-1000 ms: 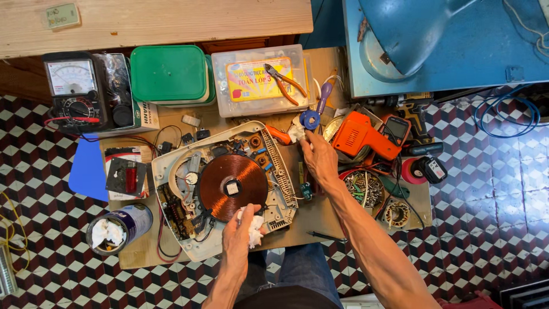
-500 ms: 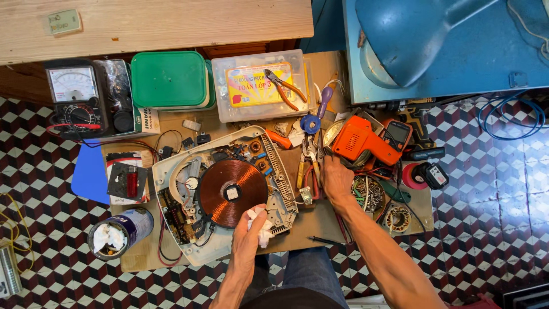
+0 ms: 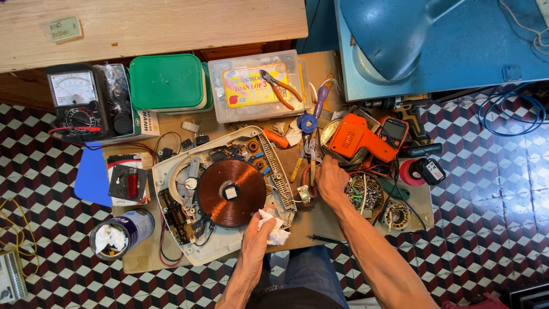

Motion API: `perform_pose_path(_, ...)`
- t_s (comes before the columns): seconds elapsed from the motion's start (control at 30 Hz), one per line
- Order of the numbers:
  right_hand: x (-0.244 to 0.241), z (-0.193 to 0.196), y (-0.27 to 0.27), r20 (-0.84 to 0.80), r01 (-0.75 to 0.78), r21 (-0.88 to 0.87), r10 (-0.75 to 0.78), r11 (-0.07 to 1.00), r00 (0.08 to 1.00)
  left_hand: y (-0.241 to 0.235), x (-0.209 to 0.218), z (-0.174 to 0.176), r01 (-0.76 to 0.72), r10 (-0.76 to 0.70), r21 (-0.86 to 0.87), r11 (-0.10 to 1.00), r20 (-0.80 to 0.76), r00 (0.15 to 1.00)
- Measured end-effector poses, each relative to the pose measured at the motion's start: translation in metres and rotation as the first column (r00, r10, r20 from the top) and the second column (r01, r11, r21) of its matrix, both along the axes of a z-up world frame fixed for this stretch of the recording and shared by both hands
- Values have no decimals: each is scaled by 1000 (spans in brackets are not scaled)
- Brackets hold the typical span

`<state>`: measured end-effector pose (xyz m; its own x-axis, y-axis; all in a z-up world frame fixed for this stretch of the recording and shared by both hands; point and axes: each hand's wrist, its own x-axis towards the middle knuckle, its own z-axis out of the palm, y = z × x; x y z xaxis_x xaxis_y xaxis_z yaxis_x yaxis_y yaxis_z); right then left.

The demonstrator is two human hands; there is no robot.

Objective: The person cleans a small white plastic component with a tissue, then uses a screwdriver to remove screws from a disassembled electronic device on a cluttered workbench. They place the screws into a container and use a multimeter to test connections on the device.

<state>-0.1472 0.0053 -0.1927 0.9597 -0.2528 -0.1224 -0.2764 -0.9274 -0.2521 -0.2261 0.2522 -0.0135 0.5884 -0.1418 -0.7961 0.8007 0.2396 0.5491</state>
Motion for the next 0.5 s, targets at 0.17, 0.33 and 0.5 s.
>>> perform_pose_path(0.17,5,0,-5,-247,269,235,-210,934,946,8,-7,-2,11,-10,29,1000,-32,999)
perform_pose_path(0.33,-9,21,0,-318,412,388,-299,824,900,15,-10,-8,-1,1,1,1000,-15,1000)
perform_pose_path(0.5,-1,27,5,-310,390,303,-297,870,903,20,-12,-11,24,-24,16,1000,-7,1000)
